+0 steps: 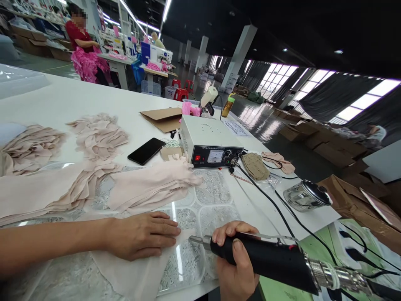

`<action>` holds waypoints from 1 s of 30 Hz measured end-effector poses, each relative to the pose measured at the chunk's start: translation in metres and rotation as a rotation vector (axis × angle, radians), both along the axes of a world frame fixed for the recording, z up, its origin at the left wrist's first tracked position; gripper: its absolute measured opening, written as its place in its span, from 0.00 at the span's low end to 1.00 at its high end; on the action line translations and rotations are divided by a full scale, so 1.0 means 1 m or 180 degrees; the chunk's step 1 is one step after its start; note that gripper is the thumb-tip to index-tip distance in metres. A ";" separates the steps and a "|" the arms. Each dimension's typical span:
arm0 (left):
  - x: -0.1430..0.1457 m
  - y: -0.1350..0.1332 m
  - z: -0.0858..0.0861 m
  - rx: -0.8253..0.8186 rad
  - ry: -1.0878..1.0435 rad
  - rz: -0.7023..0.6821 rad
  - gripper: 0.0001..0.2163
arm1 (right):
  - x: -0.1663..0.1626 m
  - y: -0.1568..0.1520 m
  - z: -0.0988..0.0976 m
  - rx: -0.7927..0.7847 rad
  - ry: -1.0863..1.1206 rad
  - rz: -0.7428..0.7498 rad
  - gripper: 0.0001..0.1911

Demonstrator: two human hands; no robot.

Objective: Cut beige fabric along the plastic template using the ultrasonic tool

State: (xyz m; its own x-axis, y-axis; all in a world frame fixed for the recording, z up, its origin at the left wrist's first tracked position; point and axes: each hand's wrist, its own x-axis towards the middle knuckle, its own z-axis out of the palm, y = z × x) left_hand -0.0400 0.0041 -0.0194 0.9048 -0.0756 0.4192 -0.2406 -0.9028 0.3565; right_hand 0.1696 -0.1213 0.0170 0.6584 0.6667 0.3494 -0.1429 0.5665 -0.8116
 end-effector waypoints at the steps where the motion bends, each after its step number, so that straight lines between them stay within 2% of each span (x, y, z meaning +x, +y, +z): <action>1: 0.000 0.002 0.004 -0.0027 -0.0003 0.0000 0.14 | 0.000 0.000 0.000 0.0001 -0.0010 0.0011 0.03; 5: -0.004 0.003 0.026 -0.0104 0.0063 0.0229 0.13 | -0.001 0.002 -0.001 0.0035 -0.0076 0.0061 0.04; 9: -0.016 -0.016 0.041 -0.0043 0.0071 0.0687 0.12 | -0.001 0.005 -0.003 0.0127 -0.0116 0.0085 0.05; 13: -0.030 -0.045 0.032 0.0233 0.0269 0.0824 0.13 | 0.002 0.004 -0.004 0.0151 -0.0106 0.0143 0.05; 16: -0.036 -0.057 0.025 0.0390 0.0355 0.0854 0.13 | 0.006 -0.001 -0.004 0.0117 -0.0159 0.0113 0.04; 23: -0.035 -0.059 0.029 0.0403 0.0239 0.0950 0.13 | 0.012 -0.008 -0.001 0.0180 -0.0194 0.0020 0.05; 30: -0.030 -0.057 0.023 0.0600 0.0310 0.1104 0.13 | 0.011 -0.003 -0.004 0.0199 -0.0195 0.0129 0.04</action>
State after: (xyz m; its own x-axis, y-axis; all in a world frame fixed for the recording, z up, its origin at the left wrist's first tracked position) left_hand -0.0701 -0.0528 0.0037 0.9249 0.1737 0.3381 0.1164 -0.9762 0.1832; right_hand 0.1808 -0.1245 0.0128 0.6074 0.6680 0.4300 -0.1181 0.6111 -0.7827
